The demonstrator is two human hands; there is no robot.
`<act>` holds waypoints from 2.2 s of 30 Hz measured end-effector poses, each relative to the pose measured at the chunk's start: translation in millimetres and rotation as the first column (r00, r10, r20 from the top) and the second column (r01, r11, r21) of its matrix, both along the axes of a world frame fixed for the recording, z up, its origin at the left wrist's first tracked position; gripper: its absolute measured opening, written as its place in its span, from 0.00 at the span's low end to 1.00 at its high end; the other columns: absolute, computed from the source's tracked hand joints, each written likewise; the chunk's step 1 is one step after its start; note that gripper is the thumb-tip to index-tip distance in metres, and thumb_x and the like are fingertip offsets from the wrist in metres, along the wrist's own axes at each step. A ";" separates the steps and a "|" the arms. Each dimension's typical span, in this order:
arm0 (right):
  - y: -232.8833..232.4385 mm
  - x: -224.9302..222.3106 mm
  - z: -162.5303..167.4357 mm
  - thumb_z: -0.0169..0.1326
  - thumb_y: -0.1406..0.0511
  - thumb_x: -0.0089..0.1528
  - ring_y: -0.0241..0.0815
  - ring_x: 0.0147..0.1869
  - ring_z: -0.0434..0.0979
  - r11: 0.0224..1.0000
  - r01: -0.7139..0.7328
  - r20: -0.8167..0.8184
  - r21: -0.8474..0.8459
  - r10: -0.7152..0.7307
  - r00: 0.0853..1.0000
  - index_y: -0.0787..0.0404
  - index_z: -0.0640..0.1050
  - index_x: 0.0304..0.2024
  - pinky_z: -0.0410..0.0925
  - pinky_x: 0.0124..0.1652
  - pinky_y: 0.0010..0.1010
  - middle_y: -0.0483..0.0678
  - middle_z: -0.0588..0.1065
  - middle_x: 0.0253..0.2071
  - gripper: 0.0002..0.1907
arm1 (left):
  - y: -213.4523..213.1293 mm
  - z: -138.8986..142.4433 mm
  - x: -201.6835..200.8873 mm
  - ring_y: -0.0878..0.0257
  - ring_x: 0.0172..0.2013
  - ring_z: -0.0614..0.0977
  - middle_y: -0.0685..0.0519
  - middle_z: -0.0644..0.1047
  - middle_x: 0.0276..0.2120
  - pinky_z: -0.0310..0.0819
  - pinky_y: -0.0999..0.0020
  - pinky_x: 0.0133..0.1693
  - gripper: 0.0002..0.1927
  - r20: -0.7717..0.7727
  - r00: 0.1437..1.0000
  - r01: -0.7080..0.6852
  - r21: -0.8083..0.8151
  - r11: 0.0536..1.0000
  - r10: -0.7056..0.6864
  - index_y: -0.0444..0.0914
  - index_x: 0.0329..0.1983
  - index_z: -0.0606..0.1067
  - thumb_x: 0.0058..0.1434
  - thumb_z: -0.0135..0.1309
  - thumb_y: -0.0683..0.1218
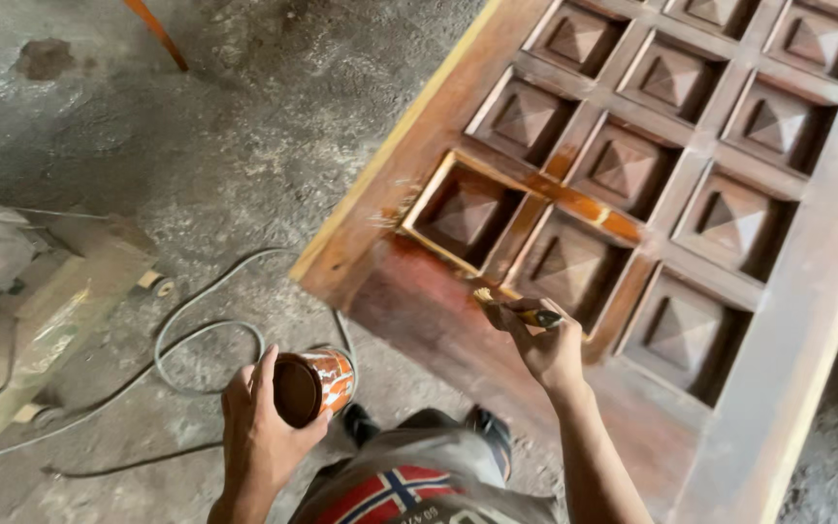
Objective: The person sits on the workshop floor, opens a can of wood sanding sealer and pours some into a small open container. They carry the container to a carved wooden panel, brush the sealer onto the panel's recessed squares and frame, then wipe and rub the treated areas with a pad.
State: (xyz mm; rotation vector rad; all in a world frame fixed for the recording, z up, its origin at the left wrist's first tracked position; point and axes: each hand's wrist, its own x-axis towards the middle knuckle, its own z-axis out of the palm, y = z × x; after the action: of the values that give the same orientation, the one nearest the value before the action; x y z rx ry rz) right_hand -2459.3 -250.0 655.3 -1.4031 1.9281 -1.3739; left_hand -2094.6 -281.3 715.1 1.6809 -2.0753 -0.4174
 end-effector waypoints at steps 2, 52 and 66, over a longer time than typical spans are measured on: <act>-2.7 46.1 -5.8 0.64 0.66 0.59 0.39 0.39 0.86 0.996 -0.010 -0.005 0.090 0.011 1.000 0.64 0.82 0.39 0.76 0.39 0.31 0.51 0.84 0.37 0.08 | -6.9 -0.7 41.1 0.39 0.54 0.70 0.41 0.70 0.50 0.63 0.44 0.57 0.54 0.025 1.000 -0.003 0.039 0.999 0.002 0.39 0.67 0.62 0.35 0.72 0.51; -149.4 930.6 -52.1 0.67 0.69 0.63 0.33 0.33 0.78 0.056 -0.998 -0.287 0.015 0.957 0.049 0.65 0.82 0.43 0.69 0.31 0.21 0.51 0.81 0.38 0.08 | 364.0 -166.3 694.5 0.40 0.55 0.70 0.38 0.70 0.53 0.66 0.43 0.58 0.57 0.100 -0.141 -0.990 -0.026 -0.139 0.985 0.37 0.71 0.62 0.39 0.74 0.58; -132.7 1283.5 -190.4 0.61 0.75 0.62 0.35 0.45 0.84 -0.158 -0.978 0.048 -0.137 0.985 -0.165 0.66 0.80 0.42 0.79 0.40 0.23 0.48 0.81 0.41 0.06 | 377.1 -167.9 1000.1 0.40 0.55 0.70 0.38 0.69 0.55 0.67 0.42 0.56 0.57 0.114 -0.178 -0.979 0.076 -0.187 0.978 0.39 0.72 0.59 0.40 0.74 0.58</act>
State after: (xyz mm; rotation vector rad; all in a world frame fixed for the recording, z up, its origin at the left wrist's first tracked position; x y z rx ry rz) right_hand -1175.9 -382.7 464.8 -1.9499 0.0891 -0.5273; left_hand -1094.5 95.8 547.2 2.7226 -0.0096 0.0674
